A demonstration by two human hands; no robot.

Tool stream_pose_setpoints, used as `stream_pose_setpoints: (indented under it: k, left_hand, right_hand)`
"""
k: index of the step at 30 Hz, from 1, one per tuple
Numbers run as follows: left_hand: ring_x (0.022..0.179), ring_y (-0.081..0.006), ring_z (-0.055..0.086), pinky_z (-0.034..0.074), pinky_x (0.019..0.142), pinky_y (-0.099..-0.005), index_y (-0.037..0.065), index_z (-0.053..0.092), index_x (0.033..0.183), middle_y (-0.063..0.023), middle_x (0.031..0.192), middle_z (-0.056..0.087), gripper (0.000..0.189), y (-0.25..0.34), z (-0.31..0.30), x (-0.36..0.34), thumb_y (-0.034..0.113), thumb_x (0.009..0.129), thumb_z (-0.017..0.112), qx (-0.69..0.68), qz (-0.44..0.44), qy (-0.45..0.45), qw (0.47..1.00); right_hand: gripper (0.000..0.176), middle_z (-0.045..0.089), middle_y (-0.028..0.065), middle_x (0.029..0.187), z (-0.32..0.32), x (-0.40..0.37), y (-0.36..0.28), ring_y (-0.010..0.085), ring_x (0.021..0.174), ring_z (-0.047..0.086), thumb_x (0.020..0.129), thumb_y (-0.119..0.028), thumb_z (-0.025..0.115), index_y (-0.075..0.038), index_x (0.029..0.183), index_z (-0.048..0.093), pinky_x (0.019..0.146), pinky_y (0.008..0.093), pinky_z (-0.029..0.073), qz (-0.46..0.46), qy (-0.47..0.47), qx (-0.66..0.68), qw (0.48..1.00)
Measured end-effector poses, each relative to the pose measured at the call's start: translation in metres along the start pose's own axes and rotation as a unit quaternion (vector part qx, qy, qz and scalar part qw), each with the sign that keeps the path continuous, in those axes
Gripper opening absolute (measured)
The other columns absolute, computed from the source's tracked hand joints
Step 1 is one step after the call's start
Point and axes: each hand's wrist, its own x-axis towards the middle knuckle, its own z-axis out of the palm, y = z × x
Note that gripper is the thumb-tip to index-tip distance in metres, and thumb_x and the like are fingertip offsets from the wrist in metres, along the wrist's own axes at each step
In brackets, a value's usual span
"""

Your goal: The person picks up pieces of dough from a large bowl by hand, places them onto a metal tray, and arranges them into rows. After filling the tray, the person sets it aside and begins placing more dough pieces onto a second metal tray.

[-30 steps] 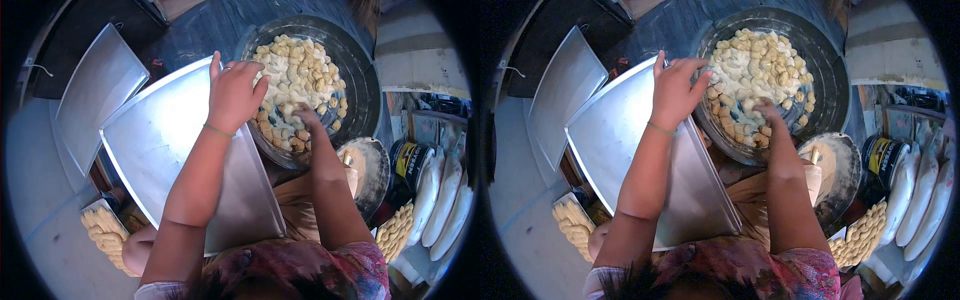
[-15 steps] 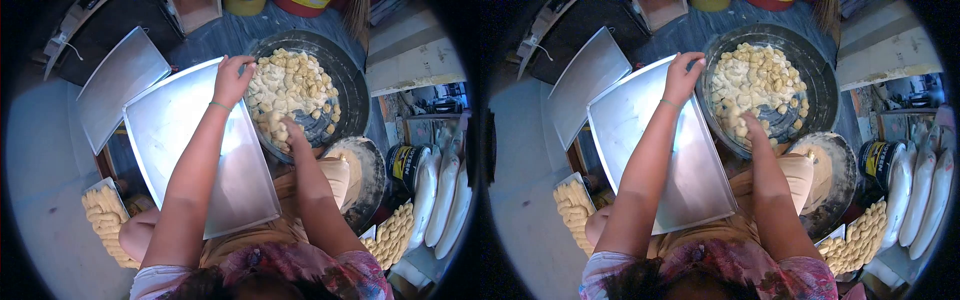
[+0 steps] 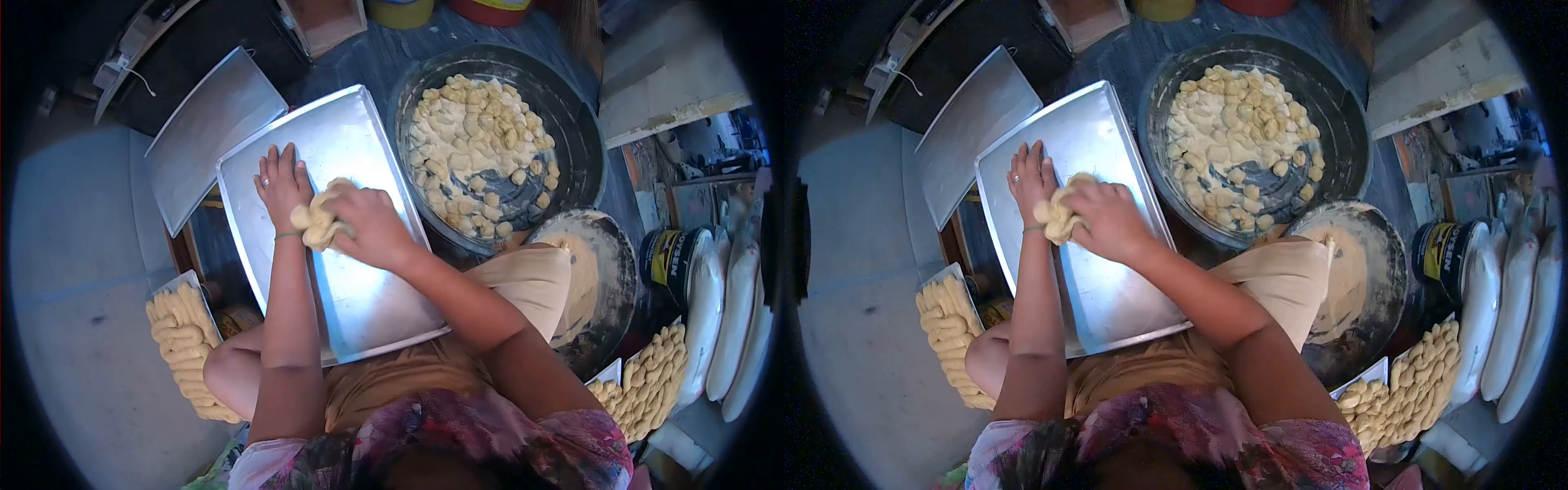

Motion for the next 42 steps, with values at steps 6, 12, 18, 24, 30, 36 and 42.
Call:
stream_pose_setpoints:
  k: [6,12,18,24,30,36,42]
  left_hand:
    - [0.142,-0.0394,0.029,0.014,0.116,-0.0542,0.013,0.052,0.138,-0.018,0.149,0.041,0.043,0.002,0.004,0.002,0.03,0.099,0.045,0.013,0.011,-0.001,1.0]
    - [0.141,-0.0398,0.03,0.016,0.116,-0.0533,0.011,0.054,0.136,-0.0194,0.148,0.041,0.042,0.002,0.002,0.002,0.028,0.099,0.046,0.007,0.022,-0.003,1.0]
    - [0.14,-0.0398,0.032,0.018,0.115,-0.0525,0.01,0.054,0.136,-0.0199,0.147,0.042,0.041,0.007,0.001,0.002,0.026,0.099,0.046,0.009,0.023,0.002,1.0]
    - [0.14,-0.0396,0.033,0.019,0.115,-0.0521,0.009,0.054,0.136,-0.0196,0.146,0.044,0.041,0.007,0.002,0.003,0.026,0.099,0.047,0.007,0.02,0.002,1.0]
    - [0.139,-0.0392,0.034,0.019,0.115,-0.0512,0.009,0.054,0.136,-0.0196,0.144,0.044,0.041,0.006,0.002,0.004,0.025,0.098,0.048,0.003,0.028,0.007,1.0]
    - [0.138,-0.0384,0.034,0.018,0.115,-0.0506,0.009,0.054,0.135,-0.0203,0.144,0.044,0.041,0.005,0.003,0.003,0.025,0.098,0.047,0.004,0.033,0.013,0.999]
    - [0.138,-0.0372,0.034,0.021,0.114,-0.0476,0.011,0.054,0.136,-0.0187,0.145,0.045,0.04,0.004,0.004,0.003,0.026,0.099,0.048,0.028,0.033,0.015,0.999]
  right_hand:
    - [0.058,0.034,0.0129,0.155,-0.042,-0.002,0.034,0.0373,0.144,0.025,0.078,-0.036,0.079,-0.014,0.127,0.056,0.117,0.0498,0.019,-0.018,-0.038,0.105,0.994]
    - [0.084,0.054,0.0204,0.132,-0.142,-0.048,0.261,0.0304,0.122,0.052,0.073,-0.033,0.084,-0.002,0.139,0.043,0.101,0.0409,0.044,0.388,0.297,-0.036,0.872]
    - [0.138,0.03,0.0271,0.151,-0.051,-0.141,0.414,0.0378,0.136,0.04,0.065,-0.046,0.089,-0.017,0.154,-0.013,0.114,0.0446,0.03,0.691,0.114,0.04,0.712]
    - [0.115,0.028,0.0236,0.151,-0.019,-0.095,0.325,0.0425,0.133,0.04,0.063,-0.038,0.089,-0.036,0.151,0.016,0.106,0.0484,0.041,0.584,-0.068,-0.234,0.775]
    - [0.074,0.044,0.0204,0.134,-0.022,-0.113,0.36,0.0399,0.117,0.055,0.064,-0.019,0.085,-0.026,0.13,0.052,0.096,0.0433,0.049,0.539,0.074,-0.148,0.826]
    - [0.052,0.061,0.025,0.1,-0.058,-0.097,0.382,0.0399,0.096,0.061,0.066,-0.01,0.079,-0.004,0.114,0.061,0.09,0.0428,0.049,0.436,0.398,-0.077,0.804]
    - [0.045,0.045,0.0171,0.118,-0.136,-0.028,0.292,0.0352,0.11,0.051,0.07,0.001,0.072,-0.006,0.113,0.06,0.1,0.0391,0.042,0.228,0.5,-0.164,0.819]
